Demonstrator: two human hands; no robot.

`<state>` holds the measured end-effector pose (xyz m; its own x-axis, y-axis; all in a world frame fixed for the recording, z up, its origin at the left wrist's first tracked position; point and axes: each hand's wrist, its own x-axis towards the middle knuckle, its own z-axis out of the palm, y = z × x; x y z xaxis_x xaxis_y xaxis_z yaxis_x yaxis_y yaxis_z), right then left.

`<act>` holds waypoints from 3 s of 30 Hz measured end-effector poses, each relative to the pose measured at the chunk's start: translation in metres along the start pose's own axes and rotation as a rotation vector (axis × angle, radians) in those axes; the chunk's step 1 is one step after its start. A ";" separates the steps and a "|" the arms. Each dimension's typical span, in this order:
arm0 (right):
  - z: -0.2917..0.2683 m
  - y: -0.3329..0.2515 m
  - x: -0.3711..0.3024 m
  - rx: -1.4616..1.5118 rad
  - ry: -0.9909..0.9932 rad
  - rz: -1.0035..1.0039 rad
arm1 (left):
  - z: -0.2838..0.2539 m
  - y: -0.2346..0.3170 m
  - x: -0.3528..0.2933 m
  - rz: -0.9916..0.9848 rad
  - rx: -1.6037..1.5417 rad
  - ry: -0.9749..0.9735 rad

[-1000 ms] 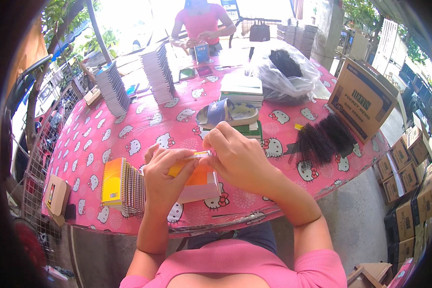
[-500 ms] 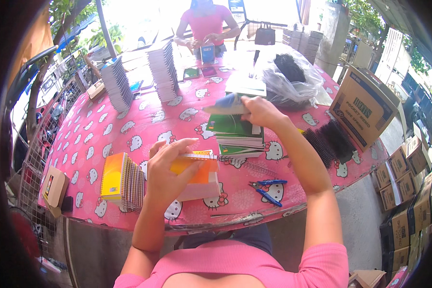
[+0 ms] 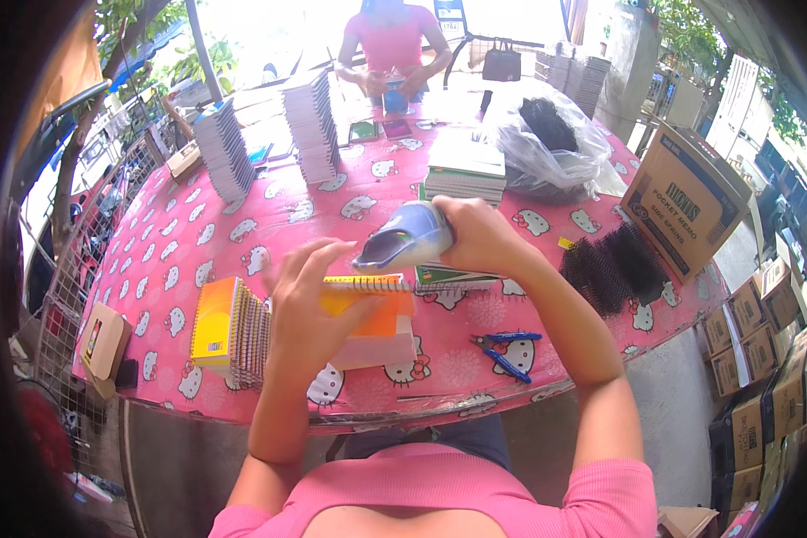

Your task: The person trims the excess spiral binding on small yellow notebooks using pliers and then stacks the notebooks on a table.

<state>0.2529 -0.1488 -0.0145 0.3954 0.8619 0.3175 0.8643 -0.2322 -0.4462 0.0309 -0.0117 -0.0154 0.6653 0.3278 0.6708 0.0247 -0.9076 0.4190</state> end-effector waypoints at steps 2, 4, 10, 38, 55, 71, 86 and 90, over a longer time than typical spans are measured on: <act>-0.002 -0.003 -0.004 0.691 -0.051 -0.054 | -0.011 -0.013 -0.008 -0.042 0.066 0.061; 0.003 -0.005 0.001 0.533 0.076 -0.440 | -0.005 -0.028 -0.012 -0.095 -0.162 0.033; 0.003 -0.016 0.026 0.385 -0.107 -0.300 | -0.001 -0.044 -0.010 -0.355 -0.727 0.048; 0.045 0.019 -0.100 -0.333 0.207 0.119 | -0.019 -0.019 -0.043 0.269 -0.455 0.227; 0.051 -0.098 -0.127 0.084 0.163 -0.057 | 0.028 -0.008 -0.070 0.070 -0.486 0.186; 0.095 0.011 -0.178 -0.164 0.248 0.560 | -0.103 -0.075 -0.032 0.242 -0.043 0.823; 0.087 -0.033 -0.051 0.456 0.201 0.341 | -0.085 -0.182 -0.009 -0.427 0.348 -0.724; 0.078 -0.046 -0.038 0.469 0.009 0.333 | -0.071 -0.180 -0.008 -0.479 0.522 -0.734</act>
<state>0.1745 -0.1355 -0.0714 0.6270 0.7723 0.1023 0.4630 -0.2639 -0.8462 -0.0319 0.1671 -0.0528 0.7891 0.6039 -0.1118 0.6138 -0.7820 0.1081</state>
